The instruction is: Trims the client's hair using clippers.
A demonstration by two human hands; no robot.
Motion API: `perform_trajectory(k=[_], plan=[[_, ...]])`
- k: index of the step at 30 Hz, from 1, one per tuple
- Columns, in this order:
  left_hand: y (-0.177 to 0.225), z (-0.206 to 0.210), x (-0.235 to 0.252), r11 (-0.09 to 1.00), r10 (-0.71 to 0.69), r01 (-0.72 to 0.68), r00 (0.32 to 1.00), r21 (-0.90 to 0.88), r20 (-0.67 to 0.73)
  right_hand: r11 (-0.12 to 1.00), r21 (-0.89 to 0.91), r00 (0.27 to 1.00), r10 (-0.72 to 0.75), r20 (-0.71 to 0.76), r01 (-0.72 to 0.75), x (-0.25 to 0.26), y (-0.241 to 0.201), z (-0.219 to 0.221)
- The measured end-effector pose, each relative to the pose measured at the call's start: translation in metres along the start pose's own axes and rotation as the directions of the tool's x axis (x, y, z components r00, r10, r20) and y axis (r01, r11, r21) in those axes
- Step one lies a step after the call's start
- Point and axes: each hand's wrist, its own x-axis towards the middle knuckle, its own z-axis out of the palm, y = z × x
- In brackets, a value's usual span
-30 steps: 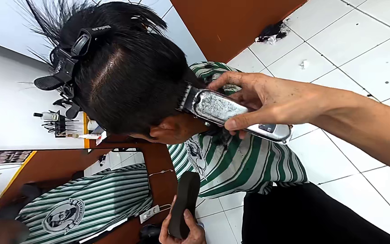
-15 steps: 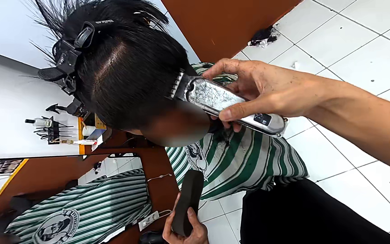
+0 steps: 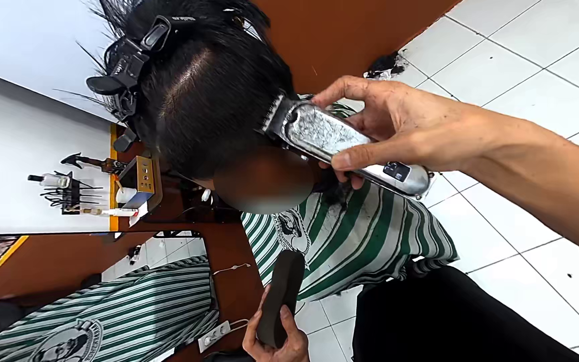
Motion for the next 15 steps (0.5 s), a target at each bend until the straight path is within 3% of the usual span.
perform_trajectory(k=[15], plan=[[-0.009, -0.002, 0.003, 0.995, -0.002, 0.005, 0.999, -0.100, 0.034, 0.949, -0.314, 0.989, -0.070, -0.131, 0.026, -0.004, -0.016, 0.039]])
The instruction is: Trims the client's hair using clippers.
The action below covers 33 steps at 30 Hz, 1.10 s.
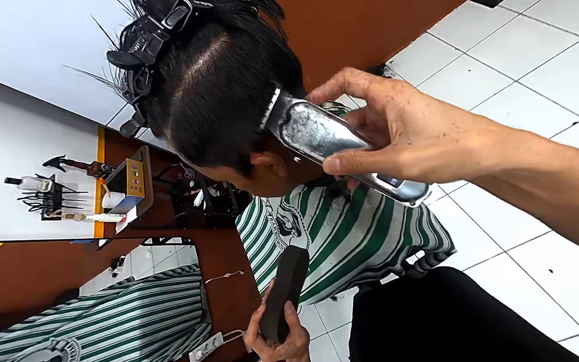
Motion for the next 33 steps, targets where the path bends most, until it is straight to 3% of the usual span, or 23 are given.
perform_trajectory(k=[24, 26, 30, 33], plan=[[-0.022, -0.009, -0.005, 0.999, -0.008, 0.009, 1.000, -0.051, 0.018, 0.986, -0.163, 0.995, -0.052, -0.080, 0.039, -0.002, -0.008, 0.022], [-0.024, -0.008, -0.006, 0.998, -0.010, 0.011, 1.000, -0.063, 0.019, 0.989, -0.144, 0.995, -0.034, -0.089, 0.021, -0.003, -0.008, 0.023], [-0.024, -0.008, -0.004, 0.997, -0.007, 0.010, 0.999, -0.083, 0.034, 0.990, -0.013, 0.987, -0.138, -0.084, 0.137, -0.001, -0.012, 0.021], [-0.030, -0.014, -0.003, 0.996, -0.010, 0.013, 1.000, -0.087, 0.029, 0.990, -0.138, 0.997, -0.031, -0.072, 0.021, -0.016, -0.001, 0.010]])
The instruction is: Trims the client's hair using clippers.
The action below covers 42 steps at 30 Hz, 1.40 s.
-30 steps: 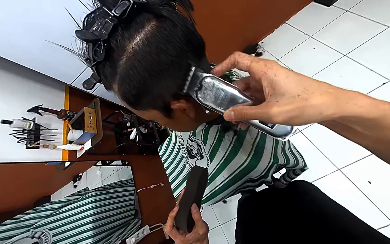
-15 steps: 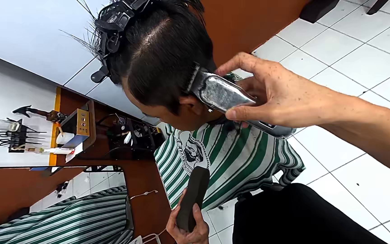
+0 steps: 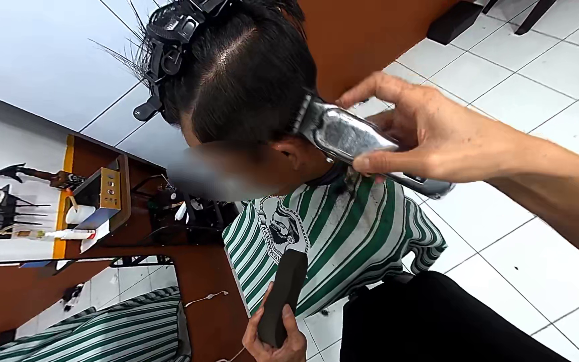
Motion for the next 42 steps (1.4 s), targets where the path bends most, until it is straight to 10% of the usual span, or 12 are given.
perform_trajectory(k=[12, 42], plan=[[-0.007, 0.001, 0.002, 1.000, -0.008, 0.008, 1.000, -0.013, -0.001, 0.949, 0.067, 0.951, 0.306, 0.042, -0.308, -0.001, -0.010, -0.013], [-0.014, -0.005, -0.002, 0.999, -0.014, 0.012, 1.000, -0.046, -0.025, 0.989, -0.148, 1.000, 0.011, -0.009, -0.012, 0.011, -0.028, 0.015]])
